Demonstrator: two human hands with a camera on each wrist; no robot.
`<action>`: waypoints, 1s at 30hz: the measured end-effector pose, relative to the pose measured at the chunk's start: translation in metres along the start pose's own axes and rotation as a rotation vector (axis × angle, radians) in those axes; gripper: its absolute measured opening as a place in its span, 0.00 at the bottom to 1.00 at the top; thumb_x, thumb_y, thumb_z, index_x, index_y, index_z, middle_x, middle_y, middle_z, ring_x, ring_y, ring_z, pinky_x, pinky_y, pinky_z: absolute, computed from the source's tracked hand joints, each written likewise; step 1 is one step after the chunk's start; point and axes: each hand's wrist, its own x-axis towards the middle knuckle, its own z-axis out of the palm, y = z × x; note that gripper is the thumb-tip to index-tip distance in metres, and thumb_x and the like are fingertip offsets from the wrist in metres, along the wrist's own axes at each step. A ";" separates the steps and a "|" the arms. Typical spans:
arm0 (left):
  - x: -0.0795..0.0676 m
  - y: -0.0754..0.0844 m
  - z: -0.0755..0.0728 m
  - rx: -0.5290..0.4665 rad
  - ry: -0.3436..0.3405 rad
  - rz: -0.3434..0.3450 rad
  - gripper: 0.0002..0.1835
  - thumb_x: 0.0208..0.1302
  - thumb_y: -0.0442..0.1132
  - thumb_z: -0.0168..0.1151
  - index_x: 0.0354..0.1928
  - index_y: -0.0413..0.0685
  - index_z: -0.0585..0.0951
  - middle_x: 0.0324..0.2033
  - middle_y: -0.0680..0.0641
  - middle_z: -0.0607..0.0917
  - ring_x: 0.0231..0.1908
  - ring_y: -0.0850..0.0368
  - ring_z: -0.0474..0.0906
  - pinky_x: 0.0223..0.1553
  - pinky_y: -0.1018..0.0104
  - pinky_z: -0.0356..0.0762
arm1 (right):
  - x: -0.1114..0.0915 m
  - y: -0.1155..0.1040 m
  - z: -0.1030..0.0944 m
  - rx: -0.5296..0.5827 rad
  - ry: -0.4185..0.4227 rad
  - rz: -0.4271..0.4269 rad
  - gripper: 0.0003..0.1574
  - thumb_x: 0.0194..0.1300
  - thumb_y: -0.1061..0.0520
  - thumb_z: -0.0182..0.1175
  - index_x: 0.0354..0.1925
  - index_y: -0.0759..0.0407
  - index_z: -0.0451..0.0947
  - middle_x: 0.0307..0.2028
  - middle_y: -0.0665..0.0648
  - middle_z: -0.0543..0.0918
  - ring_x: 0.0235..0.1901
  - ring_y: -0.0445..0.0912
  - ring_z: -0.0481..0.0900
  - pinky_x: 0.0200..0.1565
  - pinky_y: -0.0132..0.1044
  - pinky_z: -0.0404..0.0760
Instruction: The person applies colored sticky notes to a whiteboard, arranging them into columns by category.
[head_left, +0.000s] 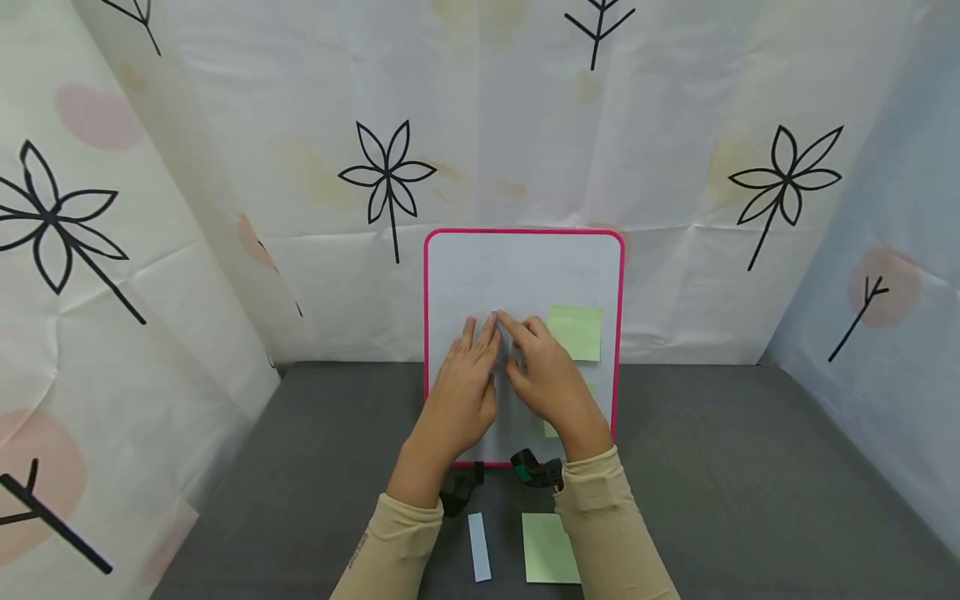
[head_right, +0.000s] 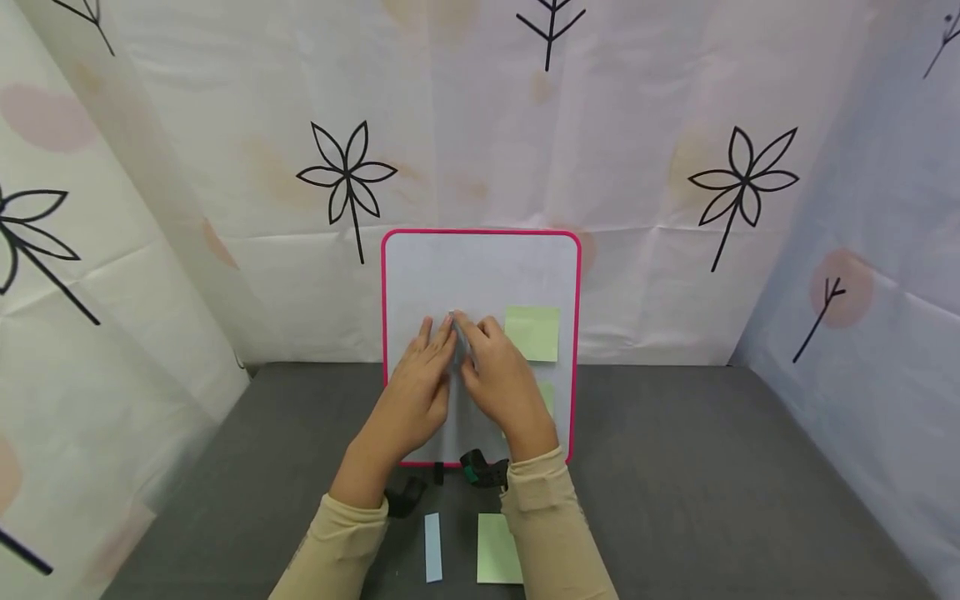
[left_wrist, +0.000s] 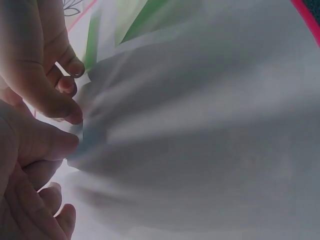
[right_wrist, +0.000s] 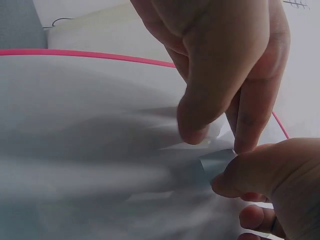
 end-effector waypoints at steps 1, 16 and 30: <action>0.000 -0.001 0.000 0.001 0.000 0.001 0.32 0.76 0.27 0.52 0.80 0.36 0.63 0.83 0.43 0.56 0.85 0.42 0.42 0.80 0.38 0.55 | 0.000 0.000 0.000 -0.001 -0.006 0.006 0.40 0.70 0.68 0.64 0.77 0.58 0.70 0.45 0.59 0.79 0.38 0.47 0.77 0.38 0.41 0.79; 0.001 -0.001 0.001 0.004 -0.009 0.005 0.32 0.76 0.28 0.54 0.80 0.37 0.63 0.83 0.43 0.57 0.85 0.42 0.43 0.80 0.38 0.55 | 0.002 -0.001 0.000 -0.011 -0.068 0.040 0.45 0.68 0.67 0.64 0.80 0.55 0.66 0.41 0.58 0.76 0.31 0.44 0.69 0.34 0.38 0.73; 0.001 -0.001 -0.002 -0.012 0.006 0.018 0.33 0.74 0.27 0.56 0.79 0.34 0.64 0.82 0.40 0.59 0.85 0.41 0.45 0.80 0.37 0.55 | 0.002 -0.001 -0.002 0.015 -0.043 0.058 0.42 0.69 0.66 0.64 0.79 0.58 0.68 0.40 0.58 0.78 0.32 0.45 0.70 0.37 0.40 0.74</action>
